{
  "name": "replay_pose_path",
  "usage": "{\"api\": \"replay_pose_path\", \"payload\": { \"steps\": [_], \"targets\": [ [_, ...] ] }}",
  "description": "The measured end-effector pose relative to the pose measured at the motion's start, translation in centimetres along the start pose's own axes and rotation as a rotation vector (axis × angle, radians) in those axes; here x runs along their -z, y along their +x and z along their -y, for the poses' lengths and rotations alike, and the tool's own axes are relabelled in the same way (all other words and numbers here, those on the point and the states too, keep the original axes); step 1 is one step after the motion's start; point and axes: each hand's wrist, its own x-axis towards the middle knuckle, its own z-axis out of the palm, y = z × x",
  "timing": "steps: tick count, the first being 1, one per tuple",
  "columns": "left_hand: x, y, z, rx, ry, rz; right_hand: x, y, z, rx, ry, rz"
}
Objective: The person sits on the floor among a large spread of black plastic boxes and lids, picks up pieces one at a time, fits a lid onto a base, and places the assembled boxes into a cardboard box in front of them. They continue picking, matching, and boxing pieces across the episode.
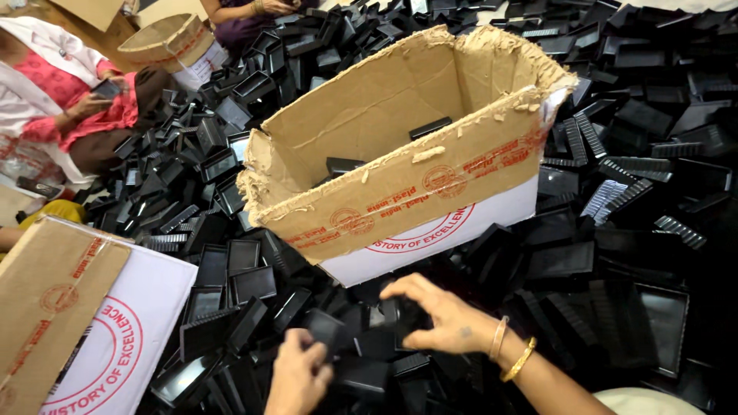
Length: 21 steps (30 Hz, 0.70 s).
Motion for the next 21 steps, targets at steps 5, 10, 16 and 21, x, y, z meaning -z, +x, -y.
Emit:
{"api": "replay_pose_path", "payload": {
  "steps": [5, 10, 16, 21],
  "targets": [
    [4.6, -0.8, -8.2, -0.185, -0.159, 0.427, -2.3, -0.4, -0.1, 0.107, 0.139, 0.254],
    [8.3, 0.6, -12.3, -0.205, -0.300, 0.115, -2.5, -1.0, -0.4, -0.015, 0.428, 0.190],
    [9.2, 0.4, -11.6, -0.355, -0.287, -0.038, -2.6, -0.7, -0.1, -0.078, 0.551, 0.232],
    [7.7, 0.8, -11.3, -0.355, -0.156, 0.312, -2.6, -0.6, 0.2, 0.039, 0.400, 0.232]
  ]
}}
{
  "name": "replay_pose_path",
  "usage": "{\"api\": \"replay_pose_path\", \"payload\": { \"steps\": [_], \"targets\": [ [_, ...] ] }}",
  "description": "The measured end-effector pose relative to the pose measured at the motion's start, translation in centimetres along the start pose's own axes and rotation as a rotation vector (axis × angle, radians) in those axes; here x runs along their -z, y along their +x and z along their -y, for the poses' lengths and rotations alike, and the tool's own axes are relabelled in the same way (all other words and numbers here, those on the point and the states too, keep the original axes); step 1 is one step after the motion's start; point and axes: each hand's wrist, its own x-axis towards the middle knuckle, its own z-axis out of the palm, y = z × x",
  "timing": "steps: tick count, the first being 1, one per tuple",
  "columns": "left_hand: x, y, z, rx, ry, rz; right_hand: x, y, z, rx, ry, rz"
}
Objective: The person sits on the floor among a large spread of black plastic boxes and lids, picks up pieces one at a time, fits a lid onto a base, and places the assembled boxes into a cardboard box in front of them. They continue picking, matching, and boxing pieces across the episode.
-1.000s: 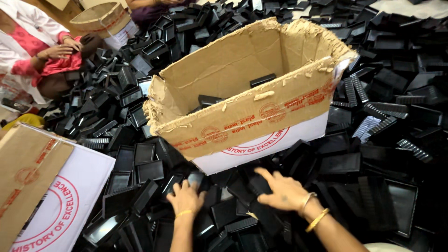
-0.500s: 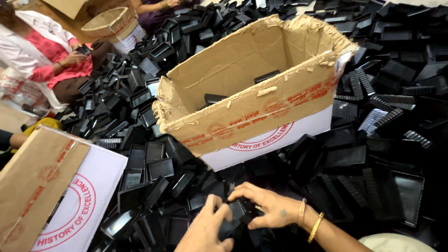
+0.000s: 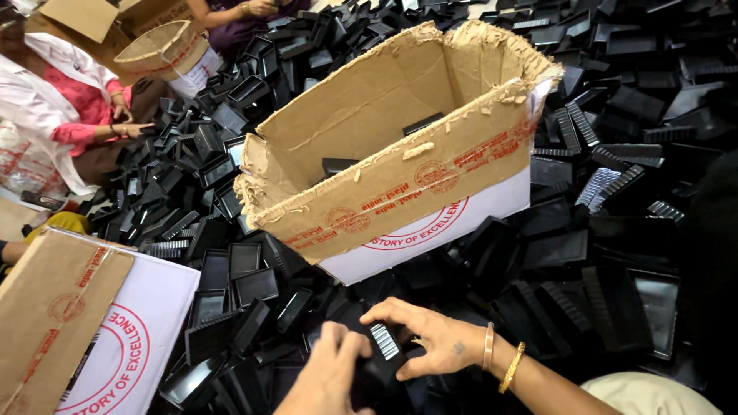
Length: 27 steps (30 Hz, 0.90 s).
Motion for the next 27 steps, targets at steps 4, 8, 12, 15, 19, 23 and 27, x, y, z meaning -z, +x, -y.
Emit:
{"api": "replay_pose_path", "payload": {
  "steps": [4, 8, 12, 15, 19, 23, 27],
  "targets": [
    [-0.6, 1.1, -0.5, -0.072, -0.087, -0.071, -0.2, -0.1, 0.1, 0.009, 0.077, 0.008],
    [-0.6, 1.1, -1.0, -0.025, -0.315, -0.338, -0.5, -0.2, 0.0, -0.060, 0.297, -0.001],
    [-1.3, 0.8, -1.0, -0.115, -0.392, -0.546, -0.4, -0.3, 0.2, -0.075, 0.512, -0.004],
    [-1.9, 0.6, -0.4, -0.141, -0.331, -0.545, -0.1, -0.5, 0.5, -0.080, 0.472, -0.007],
    [-2.0, 0.3, 0.4, -0.124, -0.260, -0.477, 0.1, -0.4, 0.6, -0.046, 0.352, 0.038],
    [-3.3, 0.8, -0.1, -0.068, -0.394, -0.515, -0.2, -0.3, 0.3, -0.052, 0.376, 0.000],
    [-6.0, 2.1, -1.6, -0.141, -0.736, -0.768, -1.1, -0.2, 0.1, -0.032, 0.631, -0.096]
  ]
}}
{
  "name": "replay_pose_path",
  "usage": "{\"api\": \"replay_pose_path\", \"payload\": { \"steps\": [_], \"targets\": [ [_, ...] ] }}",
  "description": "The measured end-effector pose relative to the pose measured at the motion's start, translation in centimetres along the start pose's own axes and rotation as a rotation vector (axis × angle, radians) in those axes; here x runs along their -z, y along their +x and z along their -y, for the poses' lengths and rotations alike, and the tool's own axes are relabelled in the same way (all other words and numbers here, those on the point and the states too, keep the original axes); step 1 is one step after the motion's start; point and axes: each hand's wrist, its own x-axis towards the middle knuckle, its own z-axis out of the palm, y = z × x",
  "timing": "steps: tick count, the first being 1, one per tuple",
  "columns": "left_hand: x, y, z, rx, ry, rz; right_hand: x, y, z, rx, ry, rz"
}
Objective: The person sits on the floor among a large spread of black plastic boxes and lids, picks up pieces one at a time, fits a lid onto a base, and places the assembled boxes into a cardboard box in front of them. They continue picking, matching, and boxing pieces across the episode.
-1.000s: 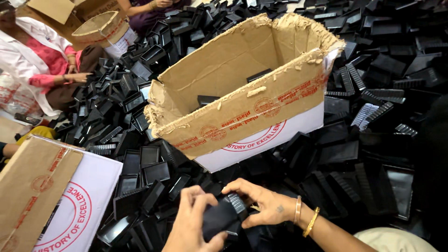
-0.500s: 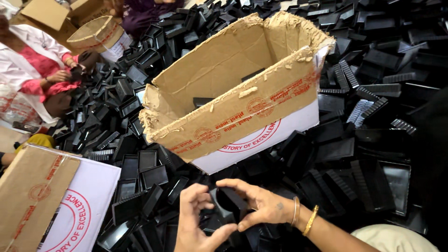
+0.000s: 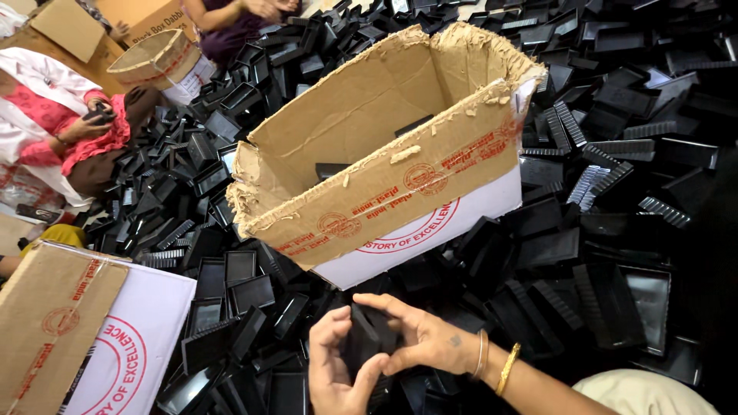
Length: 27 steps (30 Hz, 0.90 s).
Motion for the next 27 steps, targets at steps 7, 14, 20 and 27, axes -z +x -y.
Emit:
{"api": "replay_pose_path", "payload": {
  "steps": [7, 14, 20, 27],
  "targets": [
    [-0.1, -1.1, -0.3, -0.306, 0.549, 0.014, 1.6, 0.5, 0.0, 0.038, 0.337, -0.225],
    [1.4, -2.6, 0.1, 0.163, 0.397, -0.131, 3.7, 0.6, -0.8, 0.212, -0.634, -0.386],
    [1.1, 4.5, -5.7, -0.339, 0.680, -0.145, 4.8, 0.8, -1.5, 0.191, -1.092, -0.550],
    [3.2, 15.5, -11.1, -0.737, 0.953, -0.220, 5.4, -0.5, -6.5, -0.488, -1.820, -0.271]
  ]
}}
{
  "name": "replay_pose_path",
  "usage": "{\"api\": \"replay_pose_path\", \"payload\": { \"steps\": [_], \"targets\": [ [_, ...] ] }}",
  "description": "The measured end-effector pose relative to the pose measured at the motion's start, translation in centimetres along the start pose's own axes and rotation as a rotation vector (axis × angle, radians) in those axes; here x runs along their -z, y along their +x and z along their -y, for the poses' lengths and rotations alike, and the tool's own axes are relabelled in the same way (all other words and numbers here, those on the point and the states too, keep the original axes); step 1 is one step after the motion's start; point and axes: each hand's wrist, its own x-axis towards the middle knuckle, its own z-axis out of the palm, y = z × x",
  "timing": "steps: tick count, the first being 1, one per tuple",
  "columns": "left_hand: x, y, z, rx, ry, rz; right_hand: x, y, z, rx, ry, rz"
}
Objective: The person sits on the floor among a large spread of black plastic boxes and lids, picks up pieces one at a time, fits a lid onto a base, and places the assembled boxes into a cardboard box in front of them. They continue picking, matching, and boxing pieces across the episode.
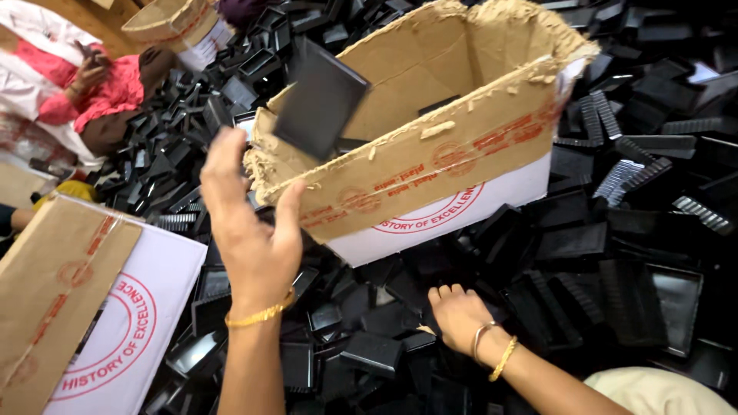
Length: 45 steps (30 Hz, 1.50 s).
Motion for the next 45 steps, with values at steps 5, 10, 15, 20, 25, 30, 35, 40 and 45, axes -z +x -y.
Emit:
{"api": "replay_pose_path", "payload": {
  "steps": [5, 10, 15, 20, 25, 30, 35, 40, 45],
  "targets": [
    [0.5, -11.7, 3.2, 0.721, -0.308, 0.432, 0.7, 1.1, -0.8, 0.062, 0.436, -0.173],
    [-1.3, -24.7, 6.8, 1.025, 0.140, 0.927, 5.4, 1.5, -1.6, 0.170, 1.965, 0.048],
    [-7.0, -30.7, 6.5, 1.032, 0.249, 1.159, 6.7, 0.5, -0.9, 0.340, 2.455, 0.027],
    [-8.7, -31.3, 4.8, 1.059, 0.239, 1.009, 5.1, 1.3, -1.9, -0.094, 2.375, 0.028],
    [-6.0, -29.1, 1.7, 1.100, -0.188, 0.524, 2.4, 2.6, -0.8, -0.290, 2.107, -0.087],
    [-4.8, -26.2, -6.0, 1.048, -0.720, 0.345, 1.9, 1.2, 1.6, -0.053, 1.875, -0.058],
    [-4.6, -23.7, -9.8, 0.857, -0.586, 0.332, 4.1, -0.4, 2.6, 0.173, 2.101, 0.064],
    [-4.7, -23.3, -9.8, 0.732, -0.344, 0.388, 4.9, -1.0, 2.9, 0.271, 2.093, 0.148],
    [-5.7, -23.4, -9.6, 0.779, -0.391, 0.470, 4.3, -1.0, 3.0, 0.317, 2.075, 0.107]
  ]
}}
